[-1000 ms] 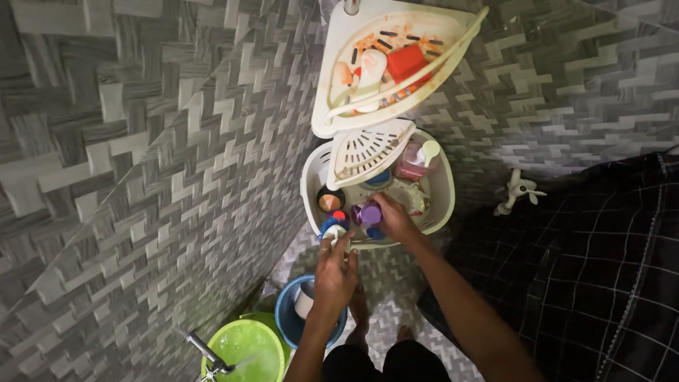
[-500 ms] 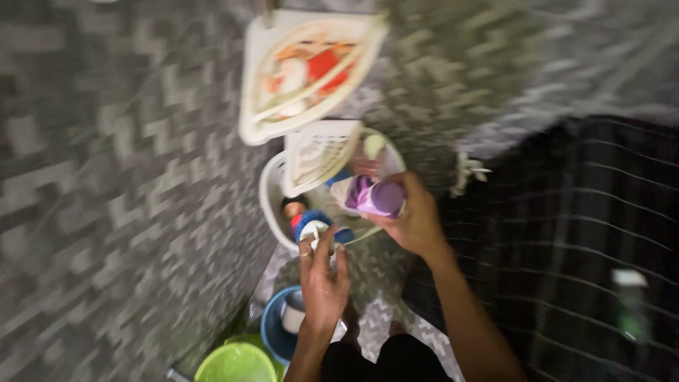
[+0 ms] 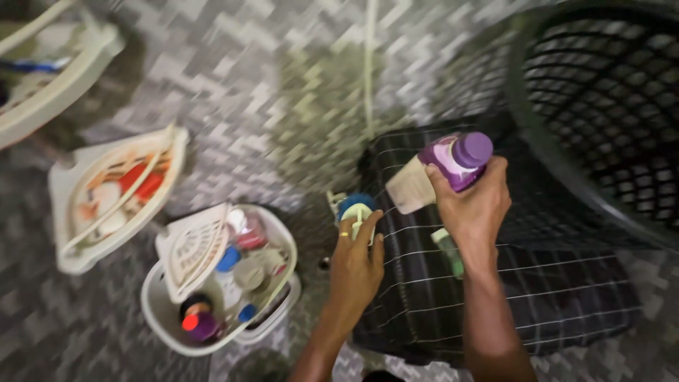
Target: Cleaning a toilet and bathroom area using detergent, brushes, and sponges.
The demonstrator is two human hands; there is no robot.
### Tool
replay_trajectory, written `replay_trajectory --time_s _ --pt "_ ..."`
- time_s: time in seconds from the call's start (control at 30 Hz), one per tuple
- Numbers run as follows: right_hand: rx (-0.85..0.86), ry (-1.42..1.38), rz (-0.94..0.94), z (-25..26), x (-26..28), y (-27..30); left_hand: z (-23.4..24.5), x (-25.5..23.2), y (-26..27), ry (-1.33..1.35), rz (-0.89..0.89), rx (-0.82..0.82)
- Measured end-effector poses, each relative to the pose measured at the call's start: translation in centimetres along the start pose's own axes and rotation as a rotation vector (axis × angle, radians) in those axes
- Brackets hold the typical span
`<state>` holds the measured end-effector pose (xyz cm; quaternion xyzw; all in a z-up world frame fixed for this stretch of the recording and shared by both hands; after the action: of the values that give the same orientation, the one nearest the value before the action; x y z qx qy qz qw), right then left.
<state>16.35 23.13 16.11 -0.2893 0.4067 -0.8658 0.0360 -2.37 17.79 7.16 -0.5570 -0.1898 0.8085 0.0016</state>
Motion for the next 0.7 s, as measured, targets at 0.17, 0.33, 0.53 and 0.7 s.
replay_trajectory --time_s 0.17,0.33,0.53,0.7 --pt "-0.023 0.189 0.032 -0.9 -5.9 -1.1 -5.2 -0.8 -1.2 -0.02 0.008 0.084" --pt "0.017 0.189 -0.077 -1.8 -7.0 -0.6 -8.1 -0.7 -1.4 -0.031 -0.062 0.077" --pt "0.078 0.103 -0.316 -5.5 -11.3 3.1 -8.9 -1.0 -2.3 -0.038 0.021 0.141" --pt "-0.007 -0.103 -0.195 -5.2 -11.3 5.6 -6.4 -0.8 -1.8 -0.056 -0.095 0.075"
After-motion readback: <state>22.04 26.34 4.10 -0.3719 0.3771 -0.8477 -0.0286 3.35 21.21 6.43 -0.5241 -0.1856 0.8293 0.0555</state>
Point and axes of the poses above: each hand's wrist, its own y-axis away from the middle knuckle, its own z-axis out of the back of the hand, x = y × z, the point moved 5 cm from there along -y, towards the middle knuckle, and after that the axes turned 12 degrees about z, right-handed, at the moved point
